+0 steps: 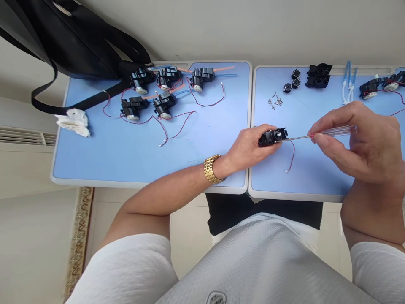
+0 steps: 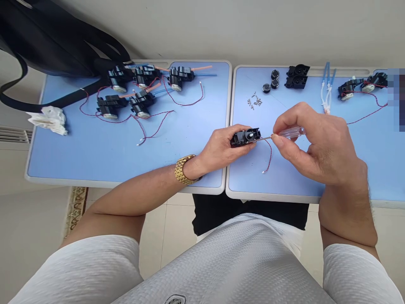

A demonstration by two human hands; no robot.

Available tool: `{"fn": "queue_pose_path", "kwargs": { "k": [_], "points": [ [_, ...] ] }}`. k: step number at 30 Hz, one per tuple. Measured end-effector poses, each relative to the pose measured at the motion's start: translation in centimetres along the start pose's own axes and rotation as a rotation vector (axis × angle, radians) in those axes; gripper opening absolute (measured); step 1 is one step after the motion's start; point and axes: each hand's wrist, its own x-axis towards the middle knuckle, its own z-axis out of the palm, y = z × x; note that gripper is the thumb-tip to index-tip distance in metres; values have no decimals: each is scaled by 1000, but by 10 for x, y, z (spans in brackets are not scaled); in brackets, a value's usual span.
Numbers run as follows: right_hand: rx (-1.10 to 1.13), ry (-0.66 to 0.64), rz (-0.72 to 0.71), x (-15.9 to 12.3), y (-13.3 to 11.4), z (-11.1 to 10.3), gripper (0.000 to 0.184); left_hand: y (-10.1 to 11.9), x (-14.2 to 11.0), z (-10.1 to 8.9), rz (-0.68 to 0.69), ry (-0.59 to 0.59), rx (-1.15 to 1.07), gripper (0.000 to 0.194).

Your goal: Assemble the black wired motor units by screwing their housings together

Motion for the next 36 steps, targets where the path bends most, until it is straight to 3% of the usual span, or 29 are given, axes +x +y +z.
{"fn": "queue_pose_path", "kwargs": {
  "k": [5, 10, 13, 17, 20, 23, 28, 30, 33, 36],
  "points": [
    [-56, 99, -79, 1, 4, 4, 14, 0, 0, 0, 10, -7, 21, 32],
    [-188, 209, -207, 7, 17, 7, 33, -1, 0, -1, 21, -8, 23, 31],
    [-174, 142, -183, 7, 16, 4, 29, -1, 0, -1, 17, -8, 21, 31],
    [-46, -5, -68, 3, 5, -1, 3, 0, 0, 0, 12, -7, 14, 32],
    [-21, -12, -31, 1, 1, -1, 10, 0, 0, 0, 6, -12, 9, 32],
    [-90, 64, -94, 2, 7, 1, 13, 1, 0, -1, 9, -21, 15, 30],
    [-170, 139, -181, 5, 18, 4, 35, 0, -1, -1, 26, -13, 9, 30],
    [-148, 99, -155, 4, 15, 2, 29, 0, 0, -1, 17, -11, 3, 30],
    [-94, -8, -91, 2, 6, -2, 2, 1, 1, -1, -7, -16, 2, 31],
    [-72, -53, -70, 0, -1, -4, 11, 1, 1, -1, -17, -19, 4, 31]
  ]
}}
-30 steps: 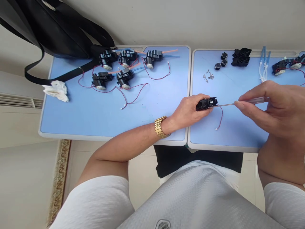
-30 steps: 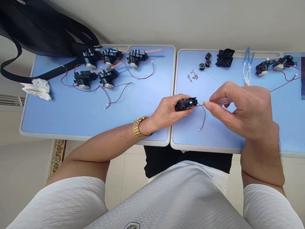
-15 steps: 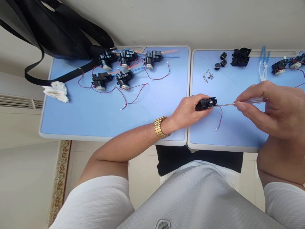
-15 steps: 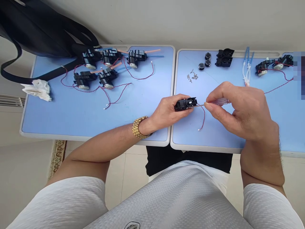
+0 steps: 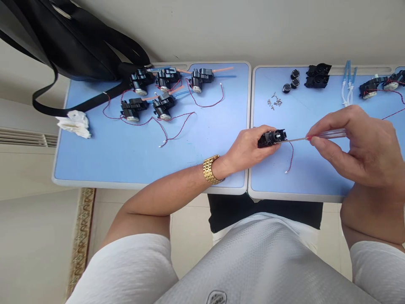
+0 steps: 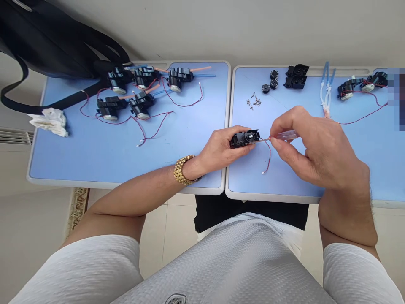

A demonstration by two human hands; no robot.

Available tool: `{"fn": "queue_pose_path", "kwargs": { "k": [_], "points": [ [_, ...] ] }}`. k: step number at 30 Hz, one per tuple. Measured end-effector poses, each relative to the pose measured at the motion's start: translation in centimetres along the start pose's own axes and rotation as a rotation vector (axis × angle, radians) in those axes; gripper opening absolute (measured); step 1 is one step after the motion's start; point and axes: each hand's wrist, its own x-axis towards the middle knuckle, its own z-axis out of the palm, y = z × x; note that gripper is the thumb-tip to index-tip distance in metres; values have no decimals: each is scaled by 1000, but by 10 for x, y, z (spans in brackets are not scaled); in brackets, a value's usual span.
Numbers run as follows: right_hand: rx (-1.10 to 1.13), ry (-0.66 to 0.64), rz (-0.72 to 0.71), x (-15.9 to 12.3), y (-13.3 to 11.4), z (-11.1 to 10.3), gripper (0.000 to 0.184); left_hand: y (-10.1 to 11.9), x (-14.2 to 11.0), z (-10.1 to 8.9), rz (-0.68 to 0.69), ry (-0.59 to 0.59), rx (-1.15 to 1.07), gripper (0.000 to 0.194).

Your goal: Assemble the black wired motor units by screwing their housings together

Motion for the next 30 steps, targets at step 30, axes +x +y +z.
{"fn": "queue_pose_path", "kwargs": {
  "k": [30],
  "points": [
    [-162, 115, -87, 2, 10, 7, 23, -1, -1, -1, 12, -15, 27, 31]
  ]
}}
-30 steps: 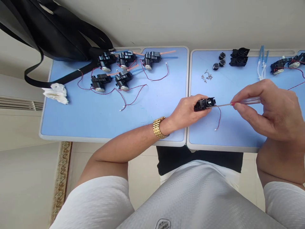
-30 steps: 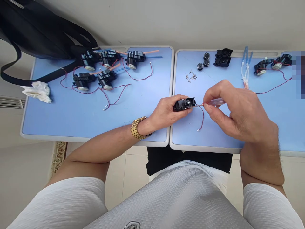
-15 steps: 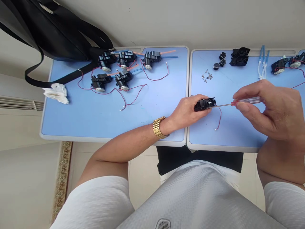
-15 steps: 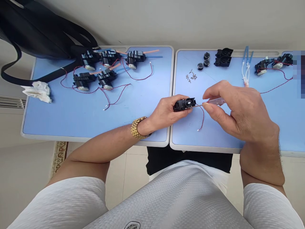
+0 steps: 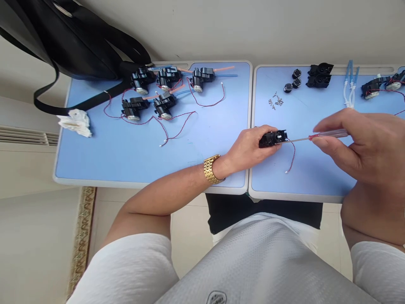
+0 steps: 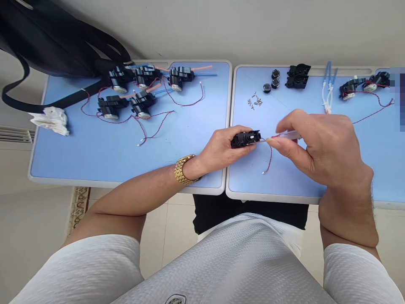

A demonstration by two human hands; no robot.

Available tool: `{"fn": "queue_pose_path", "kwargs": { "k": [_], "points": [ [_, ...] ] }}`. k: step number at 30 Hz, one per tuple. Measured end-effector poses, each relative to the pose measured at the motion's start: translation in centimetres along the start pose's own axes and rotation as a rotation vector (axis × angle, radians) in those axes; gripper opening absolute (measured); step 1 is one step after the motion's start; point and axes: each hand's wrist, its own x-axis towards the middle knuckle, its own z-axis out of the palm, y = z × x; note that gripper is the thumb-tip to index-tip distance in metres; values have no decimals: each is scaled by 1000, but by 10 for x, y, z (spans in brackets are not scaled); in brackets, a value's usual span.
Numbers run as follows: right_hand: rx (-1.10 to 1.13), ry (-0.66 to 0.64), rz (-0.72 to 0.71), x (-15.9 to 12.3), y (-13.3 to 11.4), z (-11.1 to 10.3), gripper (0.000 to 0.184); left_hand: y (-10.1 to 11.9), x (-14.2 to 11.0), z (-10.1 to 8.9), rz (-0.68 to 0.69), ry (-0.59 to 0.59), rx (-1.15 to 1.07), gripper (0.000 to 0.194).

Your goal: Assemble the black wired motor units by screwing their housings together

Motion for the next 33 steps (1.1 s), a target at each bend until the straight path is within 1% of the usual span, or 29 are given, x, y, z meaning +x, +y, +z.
{"fn": "queue_pose_path", "kwargs": {
  "k": [2, 3, 6, 7, 9, 12, 14, 16, 18, 21, 23, 25, 27, 29, 33],
  "points": [
    [72, -51, 29, 0, -5, -2, 7, 0, 1, 0, -4, 2, -4, 31],
    [95, -79, 49, 0, -7, -3, 5, 1, 1, 0, -3, 3, -7, 31],
    [101, -104, 100, -1, -13, -5, 8, 1, 1, 0, 7, 4, -14, 30],
    [94, -99, 110, -1, -13, -4, 9, 1, 1, 0, 8, 5, -11, 30],
    [66, -59, 85, -1, -12, -2, 9, 2, 1, -1, 10, 2, 0, 29],
    [-22, 17, 16, -1, -4, 2, 23, 2, 0, -1, 16, -8, 8, 29],
    [-70, 48, 5, -1, 1, 4, 35, 2, 0, -1, 13, -11, 6, 29],
    [-64, 65, 11, -2, 5, 4, 41, 1, 0, -1, 6, -12, 4, 30],
    [-23, 18, 43, -1, 5, 2, 37, 1, 0, -1, -1, -11, -1, 31],
    [73, -76, 94, 0, -2, -2, 20, 2, 1, -1, -13, -10, -13, 31],
    [119, -101, 122, 1, -8, -5, 11, 3, 1, -2, -21, -13, -15, 31],
    [126, -111, 158, 0, -12, -6, 6, 4, 1, -2, -25, -14, -12, 32],
    [102, -89, 171, 0, -13, -6, 7, 4, 1, -2, -26, -17, -9, 32],
    [50, -63, 147, -1, -10, -4, 10, 4, 1, -1, -20, -13, -3, 31],
    [-33, 47, 22, 0, -2, 3, 27, 1, 1, -1, 9, -3, 6, 32]
  ]
}}
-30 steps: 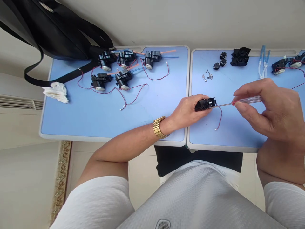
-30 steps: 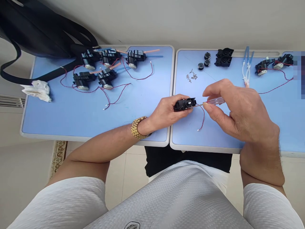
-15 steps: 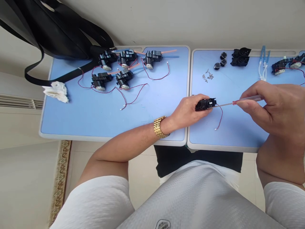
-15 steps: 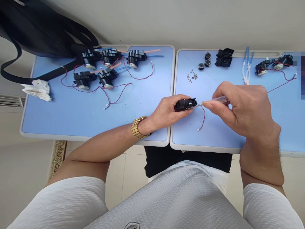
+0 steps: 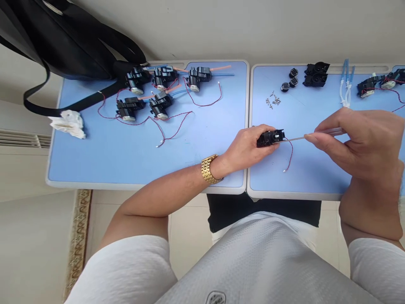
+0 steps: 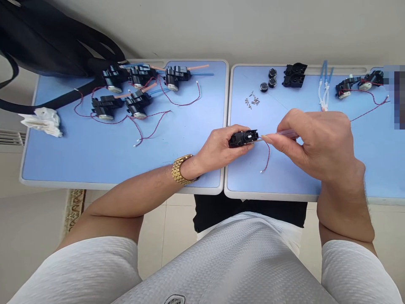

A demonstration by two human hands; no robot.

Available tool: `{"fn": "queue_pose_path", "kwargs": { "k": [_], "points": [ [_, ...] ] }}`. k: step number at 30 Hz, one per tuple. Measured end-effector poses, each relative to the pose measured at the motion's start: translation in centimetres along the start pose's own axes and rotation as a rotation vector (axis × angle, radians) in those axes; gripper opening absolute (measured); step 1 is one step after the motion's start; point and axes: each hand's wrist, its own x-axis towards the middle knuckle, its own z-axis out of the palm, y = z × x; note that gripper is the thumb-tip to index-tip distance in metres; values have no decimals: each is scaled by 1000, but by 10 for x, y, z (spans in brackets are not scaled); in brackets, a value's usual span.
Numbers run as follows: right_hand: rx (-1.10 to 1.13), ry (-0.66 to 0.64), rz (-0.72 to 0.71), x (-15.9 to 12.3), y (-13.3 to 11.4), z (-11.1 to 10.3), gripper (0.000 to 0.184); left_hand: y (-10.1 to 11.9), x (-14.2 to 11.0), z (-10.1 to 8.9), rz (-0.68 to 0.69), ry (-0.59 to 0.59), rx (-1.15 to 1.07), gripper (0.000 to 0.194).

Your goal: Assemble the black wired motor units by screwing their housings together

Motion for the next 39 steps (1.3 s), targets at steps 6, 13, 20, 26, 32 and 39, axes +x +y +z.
{"fn": "queue_pose_path", "kwargs": {
  "k": [6, 13, 20, 26, 32, 39],
  "points": [
    [87, -24, -45, 1, 1, 2, 19, 1, 1, -1, -13, -4, 4, 34],
    [239, -159, 41, -1, -4, -5, 11, 3, 2, -2, -44, -4, -15, 36],
    [6, -139, 140, -2, 0, 3, 42, 1, 2, -2, -40, 0, 9, 36],
    [-48, -128, 126, -3, 3, 3, 53, 3, 2, -3, -58, -4, 23, 38],
    [216, -172, 8, -2, 0, -7, 19, 3, 2, -3, -52, 5, -10, 38],
    [120, -99, 39, -1, -7, -8, 11, 0, 1, 1, -30, 17, -26, 34]
  ]
}}
